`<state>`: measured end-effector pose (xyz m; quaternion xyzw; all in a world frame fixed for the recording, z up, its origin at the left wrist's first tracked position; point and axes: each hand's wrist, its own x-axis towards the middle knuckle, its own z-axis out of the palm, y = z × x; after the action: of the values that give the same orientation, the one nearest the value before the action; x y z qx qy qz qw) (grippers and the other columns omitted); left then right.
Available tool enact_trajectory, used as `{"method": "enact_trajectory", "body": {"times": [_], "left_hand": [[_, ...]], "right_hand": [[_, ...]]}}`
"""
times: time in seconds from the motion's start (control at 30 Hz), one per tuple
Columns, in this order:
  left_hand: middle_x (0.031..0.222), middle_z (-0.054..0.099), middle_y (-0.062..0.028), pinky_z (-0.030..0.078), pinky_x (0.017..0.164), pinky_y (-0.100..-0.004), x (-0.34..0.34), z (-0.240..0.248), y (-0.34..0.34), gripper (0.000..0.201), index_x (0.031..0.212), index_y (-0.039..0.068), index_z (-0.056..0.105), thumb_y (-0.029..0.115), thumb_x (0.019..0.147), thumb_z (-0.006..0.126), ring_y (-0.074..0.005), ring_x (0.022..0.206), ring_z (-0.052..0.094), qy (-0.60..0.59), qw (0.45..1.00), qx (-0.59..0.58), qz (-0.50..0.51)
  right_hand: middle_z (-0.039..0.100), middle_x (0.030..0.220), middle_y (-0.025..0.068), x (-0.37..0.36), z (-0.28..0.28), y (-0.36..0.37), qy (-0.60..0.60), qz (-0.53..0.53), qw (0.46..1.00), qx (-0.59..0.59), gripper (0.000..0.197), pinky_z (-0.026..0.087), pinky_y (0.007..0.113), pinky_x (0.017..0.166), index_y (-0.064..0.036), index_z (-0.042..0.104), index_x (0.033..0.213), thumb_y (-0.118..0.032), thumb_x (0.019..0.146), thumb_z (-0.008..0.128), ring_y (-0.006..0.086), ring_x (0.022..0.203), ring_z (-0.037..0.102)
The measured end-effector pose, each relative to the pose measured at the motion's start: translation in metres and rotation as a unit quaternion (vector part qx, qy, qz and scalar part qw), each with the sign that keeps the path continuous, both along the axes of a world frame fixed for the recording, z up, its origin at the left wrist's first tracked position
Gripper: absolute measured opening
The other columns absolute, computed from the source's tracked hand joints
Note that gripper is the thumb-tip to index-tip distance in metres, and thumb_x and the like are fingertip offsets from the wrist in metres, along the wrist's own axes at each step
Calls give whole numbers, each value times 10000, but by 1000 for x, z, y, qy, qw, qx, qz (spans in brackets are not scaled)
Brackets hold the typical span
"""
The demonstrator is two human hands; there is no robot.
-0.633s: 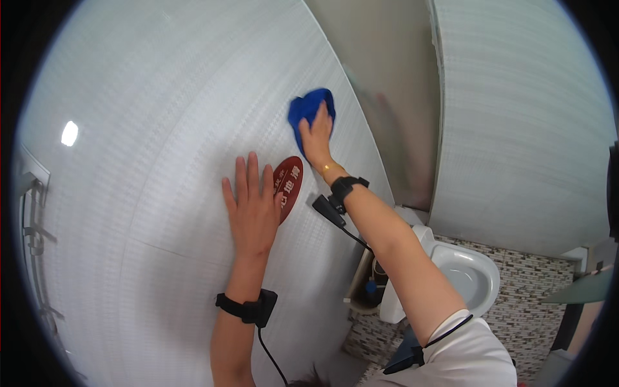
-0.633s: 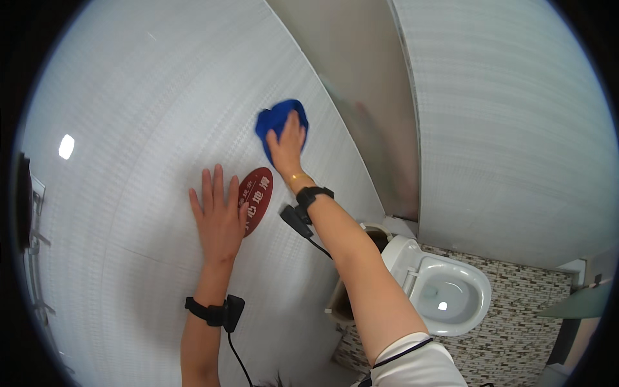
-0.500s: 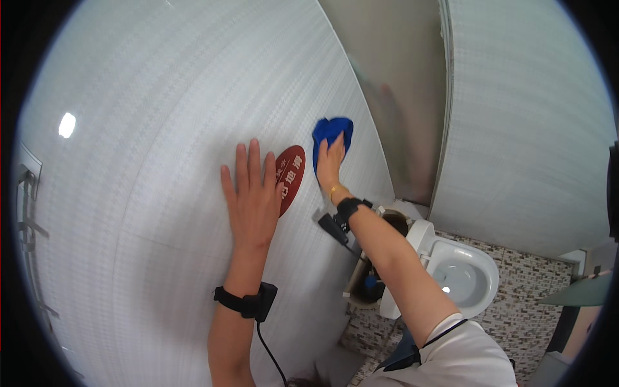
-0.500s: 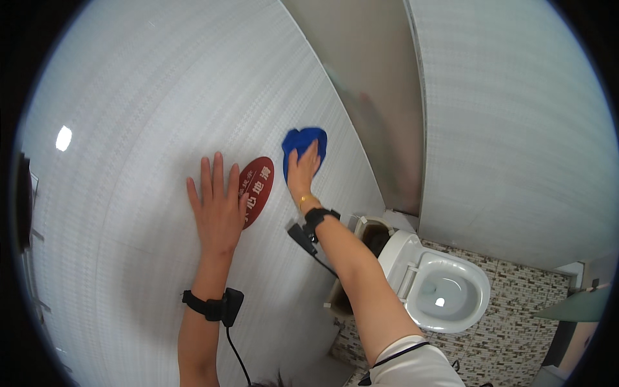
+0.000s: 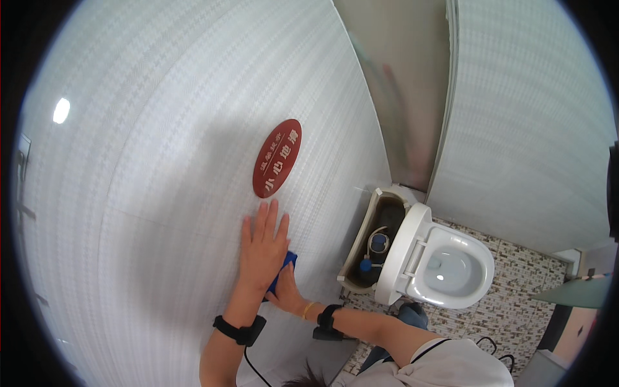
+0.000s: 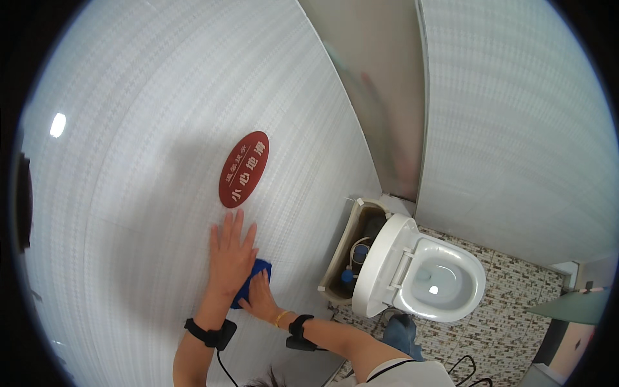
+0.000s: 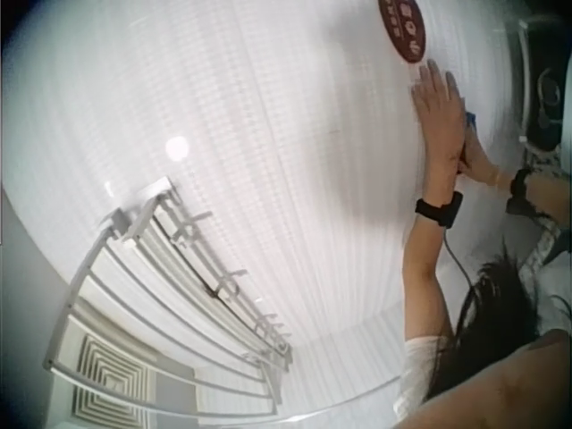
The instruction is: Wiping down the tiled shower wall and the top of the toilet tank with a blue cleaning cloth.
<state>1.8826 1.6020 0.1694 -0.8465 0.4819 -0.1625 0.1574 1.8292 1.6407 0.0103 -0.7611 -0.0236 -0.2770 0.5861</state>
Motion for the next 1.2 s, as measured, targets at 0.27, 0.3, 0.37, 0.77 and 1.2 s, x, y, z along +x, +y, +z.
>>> {"method": "enact_trajectory", "body": {"times": [0.27,0.3,0.37,0.77,1.2], "left_hand": [[1360,251,-162,198,985,-544,-35,-20,50,572,1243,84,392,211,732,617,-356,1258,218,41,999,-7,24],[1360,251,-162,198,985,-544,-37,-26,52,572,1243,84,392,211,732,617,-356,1258,218,48,999,-11,23],[1362,247,-163,192,987,-545,-47,-30,69,576,1248,82,384,216,736,612,-362,1259,211,27,998,-28,53],[1250,419,-137,291,955,-431,-109,-43,185,493,1188,49,446,141,728,597,-301,1157,384,113,984,-113,79],[1162,484,-143,381,873,-349,-160,-135,115,310,1154,6,464,105,863,420,-267,1086,448,304,785,-528,112]], "right_hand": [[186,1361,244,120,-4,-107,58,-323,903,277,654,92,429,1043,94,114,1306,-237,843,437,340,1270,176],[193,1361,240,125,-7,-128,82,-331,893,293,620,102,424,1040,90,119,1308,-239,864,399,334,1269,182],[200,1362,235,118,-12,-114,115,-325,885,313,587,112,420,1037,87,124,1310,-242,886,361,329,1268,188],[135,1353,304,-5,-4,95,237,-189,830,468,641,114,379,1051,140,97,1287,-293,881,339,363,1282,127],[519,1078,95,-160,-12,-51,66,-87,883,456,435,390,266,813,34,408,1182,-248,861,488,147,938,481]]}}
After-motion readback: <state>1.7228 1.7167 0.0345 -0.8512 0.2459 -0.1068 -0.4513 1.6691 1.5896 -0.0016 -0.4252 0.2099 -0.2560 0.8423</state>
